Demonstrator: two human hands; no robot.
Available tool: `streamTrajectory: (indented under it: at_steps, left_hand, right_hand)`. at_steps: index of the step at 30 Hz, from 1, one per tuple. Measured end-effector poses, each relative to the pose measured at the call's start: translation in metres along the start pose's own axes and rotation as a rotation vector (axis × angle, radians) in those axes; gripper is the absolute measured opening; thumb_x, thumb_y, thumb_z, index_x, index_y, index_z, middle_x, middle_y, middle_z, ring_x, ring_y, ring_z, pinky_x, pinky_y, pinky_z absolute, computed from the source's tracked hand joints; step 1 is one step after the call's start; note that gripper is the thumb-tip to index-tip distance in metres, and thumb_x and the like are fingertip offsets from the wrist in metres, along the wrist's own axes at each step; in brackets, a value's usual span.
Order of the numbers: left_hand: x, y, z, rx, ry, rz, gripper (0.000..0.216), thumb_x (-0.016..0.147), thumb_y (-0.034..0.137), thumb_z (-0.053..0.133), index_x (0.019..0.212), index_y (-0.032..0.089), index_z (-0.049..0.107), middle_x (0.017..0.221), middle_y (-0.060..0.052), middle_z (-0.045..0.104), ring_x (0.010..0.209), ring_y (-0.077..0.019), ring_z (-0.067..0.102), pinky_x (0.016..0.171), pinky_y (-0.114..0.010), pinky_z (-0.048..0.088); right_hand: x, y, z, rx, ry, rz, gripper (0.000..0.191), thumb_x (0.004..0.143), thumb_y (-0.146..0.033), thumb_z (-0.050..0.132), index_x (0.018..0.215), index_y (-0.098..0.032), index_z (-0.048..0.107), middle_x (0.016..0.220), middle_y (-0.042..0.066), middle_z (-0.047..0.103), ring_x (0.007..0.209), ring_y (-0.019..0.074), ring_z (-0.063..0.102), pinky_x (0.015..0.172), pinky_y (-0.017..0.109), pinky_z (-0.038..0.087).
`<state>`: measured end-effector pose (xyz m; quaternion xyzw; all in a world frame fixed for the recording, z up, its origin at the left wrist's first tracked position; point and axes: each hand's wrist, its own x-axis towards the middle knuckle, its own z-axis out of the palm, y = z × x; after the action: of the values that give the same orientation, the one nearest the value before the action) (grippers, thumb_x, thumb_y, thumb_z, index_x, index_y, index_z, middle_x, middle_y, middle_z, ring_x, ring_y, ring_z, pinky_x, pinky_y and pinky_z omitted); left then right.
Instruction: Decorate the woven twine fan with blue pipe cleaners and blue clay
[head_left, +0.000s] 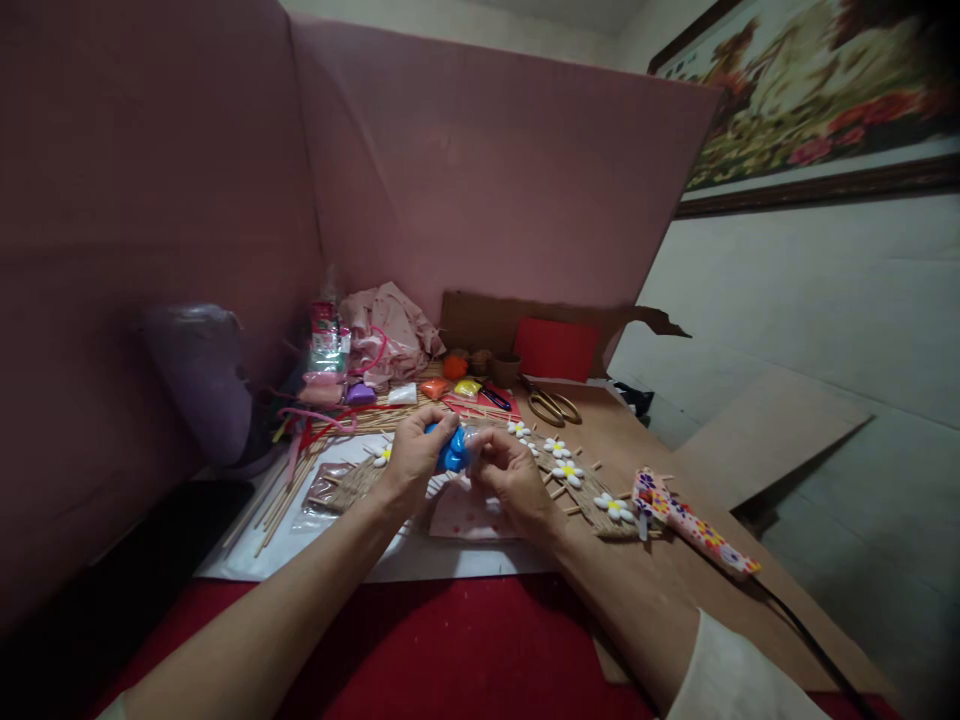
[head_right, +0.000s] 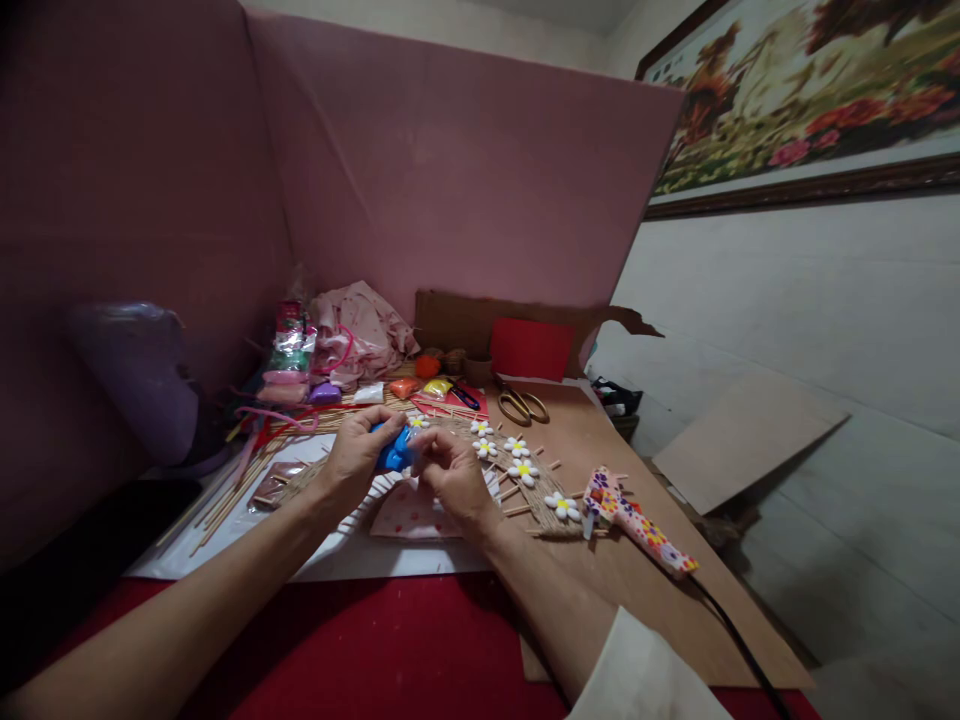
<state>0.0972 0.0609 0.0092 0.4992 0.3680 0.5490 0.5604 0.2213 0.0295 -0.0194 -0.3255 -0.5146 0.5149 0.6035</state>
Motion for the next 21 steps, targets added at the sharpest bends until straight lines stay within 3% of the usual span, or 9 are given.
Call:
streamTrajectory:
  at_steps: [3,7,13,21]
  left_hand:
    - [-0.0008,0.0009,0.0002,0.015,0.016,-0.017,0.04,0.057,0.048,0.073,0.066,0.016,0.05,0.048,0.007,0.045,0.037,-0.0049,0.039,0.033,-0.016,0.033]
    - [-0.0004,0.0012,0.0001,0.016,-0.005,-0.019,0.04,0.058,0.049,0.073,0.066,0.016,0.05,0.049,0.007,0.046,0.037,-0.0049,0.039,0.033,-0.015,0.032]
    - [0.0,0.0008,0.0002,-0.033,-0.026,0.001,0.04,0.055,0.046,0.075,0.063,0.015,0.052,0.05,0.006,0.048,0.038,-0.0045,0.041,0.035,-0.016,0.035]
    - [0.0011,-0.0005,-0.0008,0.013,0.02,-0.027,0.038,0.06,0.047,0.072,0.066,0.016,0.051,0.05,0.007,0.045,0.038,-0.0046,0.038,0.034,-0.015,0.03]
  right_hand:
    - [0.0,0.0024,0.0024,0.023,0.079,-0.031,0.019,0.063,-0.023,0.073,0.079,-0.019,0.062,0.055,-0.006,0.054,0.042,0.0052,0.042,0.039,0.016,0.033]
    - [-0.0001,0.0017,0.0021,0.099,0.052,0.038,0.026,0.062,-0.026,0.075,0.085,-0.02,0.063,0.061,-0.005,0.059,0.043,0.0052,0.044,0.039,0.017,0.033]
    - [0.0016,-0.0012,-0.0022,0.062,-0.027,0.066,0.018,0.06,-0.023,0.073,0.072,-0.02,0.061,0.057,-0.005,0.057,0.042,0.0061,0.046,0.039,0.018,0.037]
    - [-0.0003,-0.0021,0.0016,-0.022,0.058,-0.05,0.012,0.065,-0.02,0.068,0.076,-0.018,0.064,0.055,-0.005,0.055,0.045,0.0066,0.046,0.042,0.018,0.038]
